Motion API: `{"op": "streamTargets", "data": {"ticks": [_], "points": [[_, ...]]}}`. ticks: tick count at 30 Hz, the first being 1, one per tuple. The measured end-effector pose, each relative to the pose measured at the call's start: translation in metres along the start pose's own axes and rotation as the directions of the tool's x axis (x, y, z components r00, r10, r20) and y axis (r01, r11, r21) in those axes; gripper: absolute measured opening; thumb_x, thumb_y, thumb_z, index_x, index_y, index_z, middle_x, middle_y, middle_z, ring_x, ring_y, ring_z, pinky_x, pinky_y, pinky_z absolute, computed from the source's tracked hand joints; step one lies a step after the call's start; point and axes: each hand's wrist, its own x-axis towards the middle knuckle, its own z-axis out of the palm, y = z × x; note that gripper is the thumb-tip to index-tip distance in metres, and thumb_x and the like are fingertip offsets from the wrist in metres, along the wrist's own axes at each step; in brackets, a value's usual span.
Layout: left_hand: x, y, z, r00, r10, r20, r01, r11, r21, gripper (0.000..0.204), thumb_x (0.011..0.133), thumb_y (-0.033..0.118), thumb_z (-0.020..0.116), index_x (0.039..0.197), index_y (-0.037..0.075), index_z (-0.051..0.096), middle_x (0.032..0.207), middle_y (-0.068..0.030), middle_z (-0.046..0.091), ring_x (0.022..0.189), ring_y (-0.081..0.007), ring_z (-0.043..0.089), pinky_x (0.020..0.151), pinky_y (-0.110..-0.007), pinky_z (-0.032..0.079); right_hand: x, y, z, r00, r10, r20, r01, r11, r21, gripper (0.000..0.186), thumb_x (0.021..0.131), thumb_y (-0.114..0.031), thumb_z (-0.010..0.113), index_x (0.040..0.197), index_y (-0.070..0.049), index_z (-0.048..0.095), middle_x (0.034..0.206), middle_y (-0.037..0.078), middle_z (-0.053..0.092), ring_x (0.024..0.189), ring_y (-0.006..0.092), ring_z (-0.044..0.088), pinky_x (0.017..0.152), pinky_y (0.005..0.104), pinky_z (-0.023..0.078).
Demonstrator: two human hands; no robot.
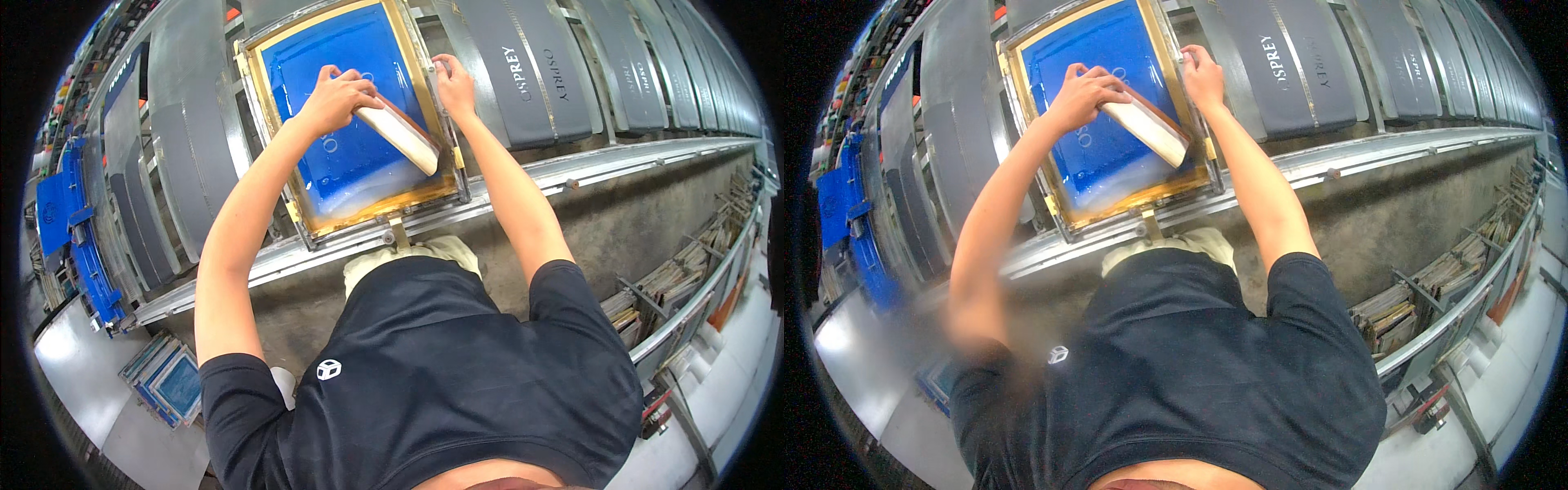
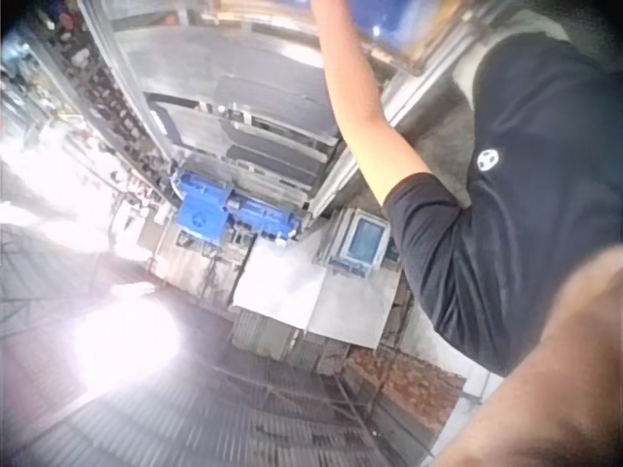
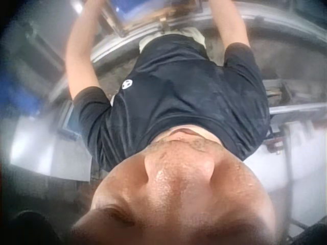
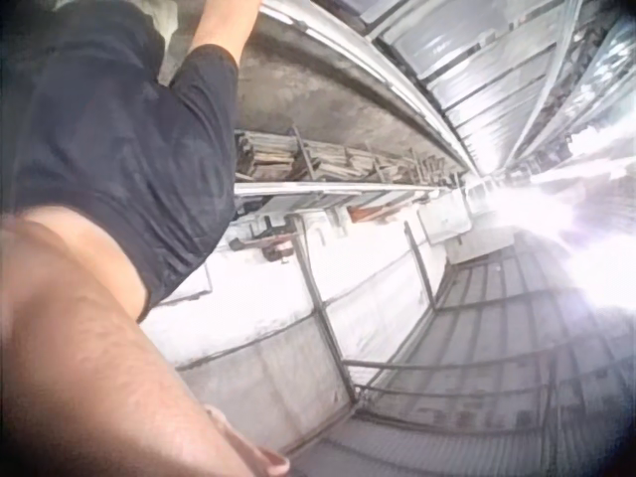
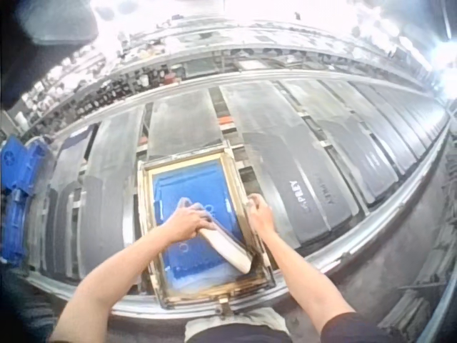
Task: The person uses a squeegee to spread blue ink across a screen printing frame labeled 'OSPREY' on a conveyor belt. They then move the frame to a workbench, pour black ink from a container into a cup, and prepare to continue the process.
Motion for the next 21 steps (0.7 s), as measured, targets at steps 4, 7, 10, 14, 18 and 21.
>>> {"op": "streamTargets", "data": {"ticks": [4,7,10,14,18,21], "points": [[0.027,0.021,0.002,0.994,0.079,0.079,-0.078,0.997,-0.020,0.051,0.074,-0.002,0.069,0.108,0.036,0.075,0.120,0.0061,0.062,0.121,-0.0180,0.051,0.100,-0.050,0.032,0.001,0.002,0.001,1.000,-0.001,0.000,0.001,1.000,0.014,0.019,0.097,-0.027,0.059,0.110,-0.018,0.068,0.066,0.013,0.063,0.062,0.0282,0.063,0.062,0.0421,0.047],[0.027,0.030,-0.006,0.983,0.147,0.108,-0.148,0.989,-0.002,0.048,0.071,0.000,0.072,0.101,0.036,0.076,0.119,0.0040,0.061,0.121,-0.0192,0.051,0.102,-0.051,0.032,0.002,0.006,0.000,1.000,-0.017,-0.010,0.017,1.000,0.016,0.019,0.097,-0.028,0.059,0.110,-0.019,0.068,0.070,0.017,0.066,0.069,0.0338,0.067,0.066,0.0441,0.049],[0.001,0.025,-0.019,0.978,0.093,0.186,-0.103,0.994,0.044,0.043,0.069,0.000,0.073,0.095,0.034,0.077,0.120,0.0042,0.062,0.122,-0.0196,0.051,0.106,-0.053,0.029,0.004,0.011,0.001,0.999,-0.041,-0.016,0.041,0.999,0.003,0.019,0.097,-0.029,0.058,0.110,-0.019,0.068,0.077,0.017,0.068,0.076,0.0348,0.068,0.071,0.0443,0.051],[-0.062,0.019,-0.029,0.980,-0.119,0.156,0.101,0.988,0.119,0.046,0.068,0.000,0.072,0.102,0.031,0.078,0.115,0.0092,0.069,0.114,-0.0204,0.053,0.103,-0.048,0.032,0.010,0.022,0.007,0.998,-0.053,-0.038,0.052,0.998,-0.028,0.020,0.097,-0.029,0.058,0.109,-0.019,0.069,0.092,0.016,0.072,0.086,0.0356,0.069,0.079,0.0445,0.053],[-0.120,0.042,-0.018,0.869,-0.462,0.178,0.483,0.869,-0.103,0.039,0.076,0.008,0.068,0.109,0.026,0.076,0.099,-0.0034,0.073,0.103,-0.0270,0.060,0.091,-0.042,0.045,0.017,0.035,0.014,0.988,-0.153,-0.037,0.156,0.980,0.119,0.022,0.098,-0.020,0.055,0.114,-0.010,0.067,0.098,0.019,0.070,0.096,0.0329,0.067,0.085,0.0408,0.050],[-0.148,0.075,-0.003,0.777,-0.603,0.181,0.627,0.717,-0.305,0.031,0.080,0.020,0.071,0.111,0.019,0.074,0.094,-0.0146,0.072,0.092,-0.0374,0.066,0.078,-0.045,0.052,0.022,0.044,0.018,0.994,-0.099,0.041,0.093,0.986,0.136,0.024,0.098,-0.017,0.054,0.116,-0.007,0.066,0.109,0.020,0.071,0.107,0.0352,0.066,0.092,0.0411,0.050]]}}
